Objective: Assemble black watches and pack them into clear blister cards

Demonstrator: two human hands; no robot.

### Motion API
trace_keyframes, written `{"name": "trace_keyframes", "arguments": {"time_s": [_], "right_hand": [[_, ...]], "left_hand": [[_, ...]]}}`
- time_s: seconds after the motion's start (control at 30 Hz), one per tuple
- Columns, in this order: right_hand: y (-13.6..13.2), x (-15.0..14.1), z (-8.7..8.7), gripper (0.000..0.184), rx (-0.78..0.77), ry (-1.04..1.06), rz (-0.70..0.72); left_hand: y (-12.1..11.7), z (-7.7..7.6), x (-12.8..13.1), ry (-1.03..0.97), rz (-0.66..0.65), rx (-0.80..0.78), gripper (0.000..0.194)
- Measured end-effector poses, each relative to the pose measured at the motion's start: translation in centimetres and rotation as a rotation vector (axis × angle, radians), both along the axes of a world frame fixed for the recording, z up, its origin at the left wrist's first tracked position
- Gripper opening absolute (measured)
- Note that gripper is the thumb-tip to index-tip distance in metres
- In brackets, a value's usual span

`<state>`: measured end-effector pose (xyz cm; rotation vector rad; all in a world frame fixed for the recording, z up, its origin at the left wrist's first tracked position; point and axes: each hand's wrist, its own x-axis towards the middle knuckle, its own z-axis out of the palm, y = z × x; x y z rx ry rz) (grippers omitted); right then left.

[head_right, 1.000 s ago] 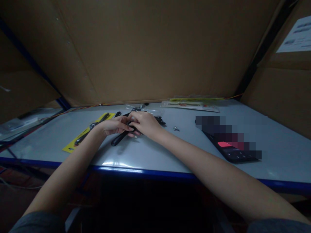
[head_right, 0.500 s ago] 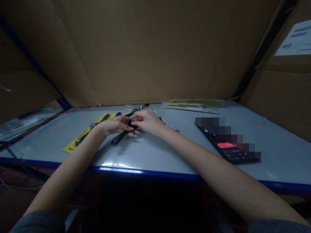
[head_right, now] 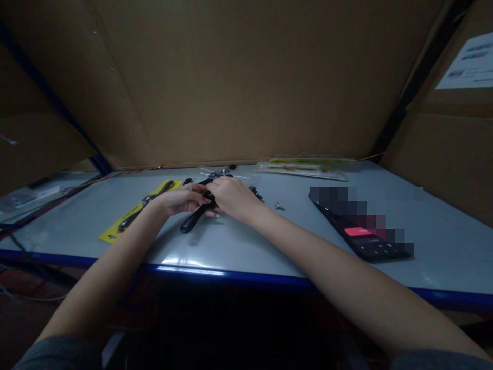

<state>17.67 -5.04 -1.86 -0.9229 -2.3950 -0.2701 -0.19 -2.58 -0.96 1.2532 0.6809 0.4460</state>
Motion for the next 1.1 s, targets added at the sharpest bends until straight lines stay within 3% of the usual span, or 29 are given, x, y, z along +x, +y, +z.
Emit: {"name": "trace_keyframes", "arguments": {"time_s": [0.23,0.5,0.57,0.83,1.0,1.1], "right_hand": [[-0.7,-0.2,0.4,0.015,0.024,-0.054,0.044],[0.2,-0.2,-0.1,0.016,-0.395,0.394,0.085],[0.3,-0.2,-0.2,0.014,-0.439,0.436,0.085],[0.2,-0.3,-0.2,0.009,-0.311,0.316,-0.044],[-0.1,-0.3,0.2,0.014,-0.065,0.037,-0.010],[-0.1,-0.3,0.2,0.014,-0.038,0.006,0.002]], "left_hand": [[0.1,0.0,0.0,0.043,0.043,0.010,0.044],[0.2,-0.1,0.0,0.020,-0.021,-0.001,0.040],[0.1,-0.1,0.1,0.023,-0.023,-0.009,0.040],[-0.5,0.3,0.5,0.040,0.032,0.005,0.039],[-0.4,0.2,0.5,0.034,0.089,0.031,0.035],[-0.4,0.3,0.5,0.048,0.096,0.040,0.036]]}}
